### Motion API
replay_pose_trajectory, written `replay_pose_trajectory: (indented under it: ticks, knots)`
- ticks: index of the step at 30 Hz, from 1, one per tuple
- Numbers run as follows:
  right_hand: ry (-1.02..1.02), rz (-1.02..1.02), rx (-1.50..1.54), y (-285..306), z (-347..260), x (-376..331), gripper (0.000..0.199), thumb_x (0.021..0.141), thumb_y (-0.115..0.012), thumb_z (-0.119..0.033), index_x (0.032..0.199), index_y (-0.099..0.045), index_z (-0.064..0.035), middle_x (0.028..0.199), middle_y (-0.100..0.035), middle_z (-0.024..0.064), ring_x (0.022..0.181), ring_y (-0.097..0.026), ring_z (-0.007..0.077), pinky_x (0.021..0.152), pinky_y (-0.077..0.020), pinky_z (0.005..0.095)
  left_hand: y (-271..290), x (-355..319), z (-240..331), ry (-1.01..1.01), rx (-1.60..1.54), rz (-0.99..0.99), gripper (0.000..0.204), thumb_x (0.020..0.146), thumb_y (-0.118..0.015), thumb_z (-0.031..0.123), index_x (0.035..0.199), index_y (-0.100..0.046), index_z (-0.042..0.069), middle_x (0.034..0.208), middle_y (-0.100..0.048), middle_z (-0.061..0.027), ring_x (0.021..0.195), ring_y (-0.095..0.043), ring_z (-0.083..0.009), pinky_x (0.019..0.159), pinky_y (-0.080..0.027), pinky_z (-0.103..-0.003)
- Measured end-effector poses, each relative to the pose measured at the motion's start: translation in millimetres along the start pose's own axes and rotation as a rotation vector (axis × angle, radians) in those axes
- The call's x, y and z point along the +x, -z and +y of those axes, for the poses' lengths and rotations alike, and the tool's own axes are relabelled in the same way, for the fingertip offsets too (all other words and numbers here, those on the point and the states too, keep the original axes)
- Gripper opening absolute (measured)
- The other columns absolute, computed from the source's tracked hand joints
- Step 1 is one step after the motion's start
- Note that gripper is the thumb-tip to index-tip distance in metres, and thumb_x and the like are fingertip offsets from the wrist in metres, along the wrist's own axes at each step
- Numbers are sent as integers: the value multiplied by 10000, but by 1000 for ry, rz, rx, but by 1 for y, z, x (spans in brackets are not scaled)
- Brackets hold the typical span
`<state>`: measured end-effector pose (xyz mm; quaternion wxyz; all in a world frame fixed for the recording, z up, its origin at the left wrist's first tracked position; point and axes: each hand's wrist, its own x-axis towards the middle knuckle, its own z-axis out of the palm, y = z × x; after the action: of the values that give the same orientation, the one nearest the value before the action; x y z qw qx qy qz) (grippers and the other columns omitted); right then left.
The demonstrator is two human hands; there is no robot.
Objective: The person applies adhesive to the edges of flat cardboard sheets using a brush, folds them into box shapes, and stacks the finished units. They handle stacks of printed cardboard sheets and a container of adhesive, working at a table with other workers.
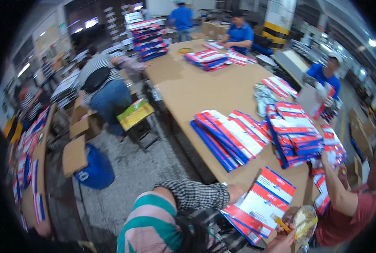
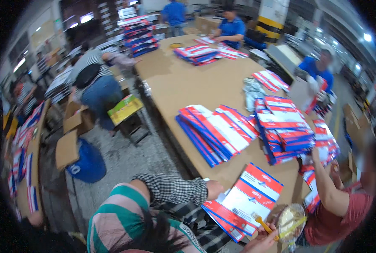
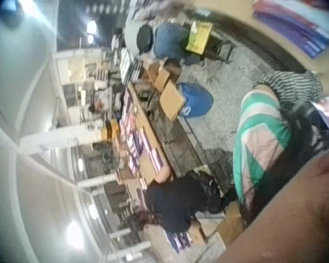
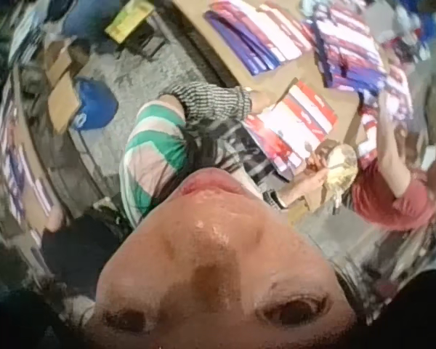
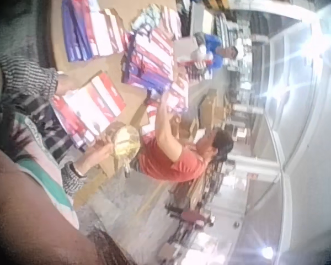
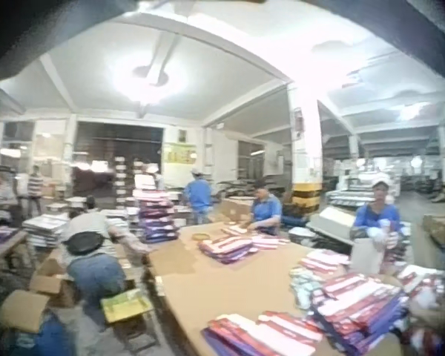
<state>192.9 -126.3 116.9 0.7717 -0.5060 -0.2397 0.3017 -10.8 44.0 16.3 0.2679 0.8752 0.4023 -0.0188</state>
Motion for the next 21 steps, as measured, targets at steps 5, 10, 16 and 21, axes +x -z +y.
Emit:
replay_pose_trajectory:
  ticks: [5, 10, 16, 21]
  knots:
    - [10, 65, 12, 11, 21, 12, 347, 975, -429, -296, 963, -526, 37, 844, -584, 121, 607, -574, 133, 562, -511, 255, -25, 8, -21, -37, -110, 129, 262, 730, -539, 90, 955, -672, 107, 887, -648, -186, 868, -622, -340, 779, -484, -450]
    - [-27, 118, 45, 12, 20, 9, 339, 968, -452, -299, 948, -524, 32, 843, -589, 129, 605, -578, 154, 587, -496, 271, -39, 14, -22, -8, -258, 176, 267, 736, -528, 73, 965, -665, 84, 932, -640, -194, 909, -605, -351, 816, -468, -443]
    - [-20, 68, 77, 9, 22, 10, 292, 971, -449, -266, 947, -528, 15, 854, -599, 143, 616, -584, 168, 599, -509, 298, -47, 14, -19, -3, -281, 334, 202, 751, -562, 80, 924, -650, 24, 930, -607, -201, 889, -587, -368, 808, -469, -444]
    - [-60, 99, 81, 13, 26, 7, 302, 973, -443, -269, 939, -526, 19, 854, -598, 147, 623, -592, 168, 589, -515, 294, -67, 22, -31, -65, -263, 390, 210, 727, -569, 51, 915, -660, 40, 954, -591, -187, 920, -577, -359, 819, -466, -434]
